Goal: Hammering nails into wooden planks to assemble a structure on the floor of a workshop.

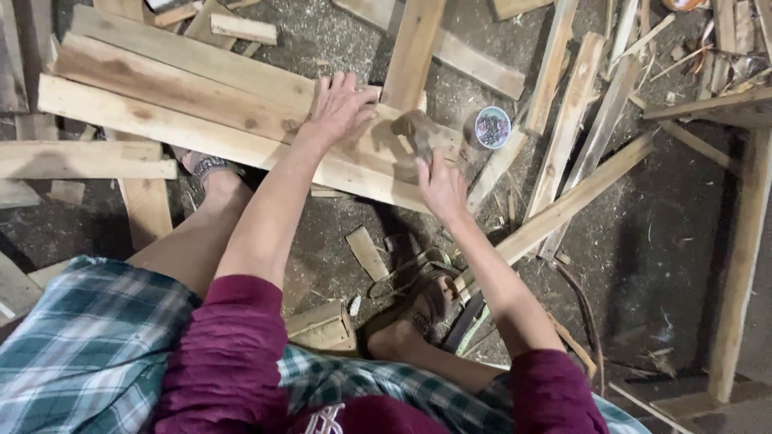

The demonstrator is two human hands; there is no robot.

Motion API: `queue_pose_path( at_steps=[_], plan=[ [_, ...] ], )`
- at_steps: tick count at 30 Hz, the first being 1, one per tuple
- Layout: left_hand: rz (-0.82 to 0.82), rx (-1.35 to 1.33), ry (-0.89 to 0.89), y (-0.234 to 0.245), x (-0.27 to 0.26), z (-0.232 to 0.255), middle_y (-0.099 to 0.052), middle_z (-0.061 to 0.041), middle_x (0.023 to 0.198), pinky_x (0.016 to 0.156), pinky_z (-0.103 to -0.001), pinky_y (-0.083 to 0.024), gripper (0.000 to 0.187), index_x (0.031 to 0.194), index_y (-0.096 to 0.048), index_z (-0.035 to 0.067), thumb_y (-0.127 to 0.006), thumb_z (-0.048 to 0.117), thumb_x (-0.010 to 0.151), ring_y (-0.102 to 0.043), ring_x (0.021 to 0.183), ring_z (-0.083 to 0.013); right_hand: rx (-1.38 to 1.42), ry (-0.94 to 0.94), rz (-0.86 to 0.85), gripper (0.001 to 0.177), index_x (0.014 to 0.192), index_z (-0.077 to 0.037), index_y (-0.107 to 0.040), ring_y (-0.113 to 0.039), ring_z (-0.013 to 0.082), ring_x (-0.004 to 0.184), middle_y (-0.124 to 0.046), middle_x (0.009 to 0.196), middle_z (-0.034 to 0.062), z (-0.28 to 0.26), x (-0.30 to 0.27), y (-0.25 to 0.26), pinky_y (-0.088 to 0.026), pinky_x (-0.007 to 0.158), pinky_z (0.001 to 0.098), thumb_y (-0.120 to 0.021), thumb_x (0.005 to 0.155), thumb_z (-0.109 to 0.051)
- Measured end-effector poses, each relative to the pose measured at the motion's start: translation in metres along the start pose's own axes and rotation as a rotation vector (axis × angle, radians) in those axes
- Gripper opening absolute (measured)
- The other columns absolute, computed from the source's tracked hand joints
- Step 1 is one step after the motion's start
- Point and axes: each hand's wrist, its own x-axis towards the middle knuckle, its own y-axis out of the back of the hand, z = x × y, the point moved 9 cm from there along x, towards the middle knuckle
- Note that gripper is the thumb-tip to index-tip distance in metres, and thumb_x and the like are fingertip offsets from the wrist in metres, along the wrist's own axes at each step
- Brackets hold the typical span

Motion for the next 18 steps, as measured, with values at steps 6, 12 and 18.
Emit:
queue_pose_path(
  at_steps=[6,12,18],
  plan=[
    [-0.002,0.006,0.019,0.000,0.000,0.000,-0.051,-0.005,0.106,0.086,-0.043,-0.029,0.015,0.093,-0.065,0.026,-0.072,0.040,0.092,-0.039,0.095,-0.0275,0.231,0.089,0.115,0.036,0.141,-0.017,-0.033,-0.054,0.0206,0.042,-0.065,0.074,0.0133,-0.049,-0.010,0.051,-0.056,0.036,0.0356,-0.034,0.109,-0.034],
    [-0.006,0.006,-0.012,0.004,-0.003,0.003,-0.048,-0.007,0.104,0.086,-0.043,-0.030,0.017,0.101,-0.067,0.024,-0.068,0.039,0.095,-0.038,0.094,-0.0283,-0.053,0.006,-0.002,0.035,0.122,0.002,-0.055,-0.042,0.0153,0.033,-0.049,0.051,-0.0010,0.010,0.003,-0.013,-0.046,0.030,0.0314,-0.044,0.107,-0.029],
    [0.026,0.124,-0.112,0.008,-0.033,0.052,-0.045,-0.014,0.146,0.115,-0.061,-0.020,0.056,0.151,-0.041,0.039,-0.065,0.037,0.100,-0.042,0.134,-0.0340,0.265,-0.342,0.209,0.042,0.123,-0.007,-0.061,-0.067,0.0481,0.102,-0.066,0.108,0.0320,0.046,-0.004,0.056,-0.051,0.092,0.0582,-0.048,0.104,-0.043]
  ],
)
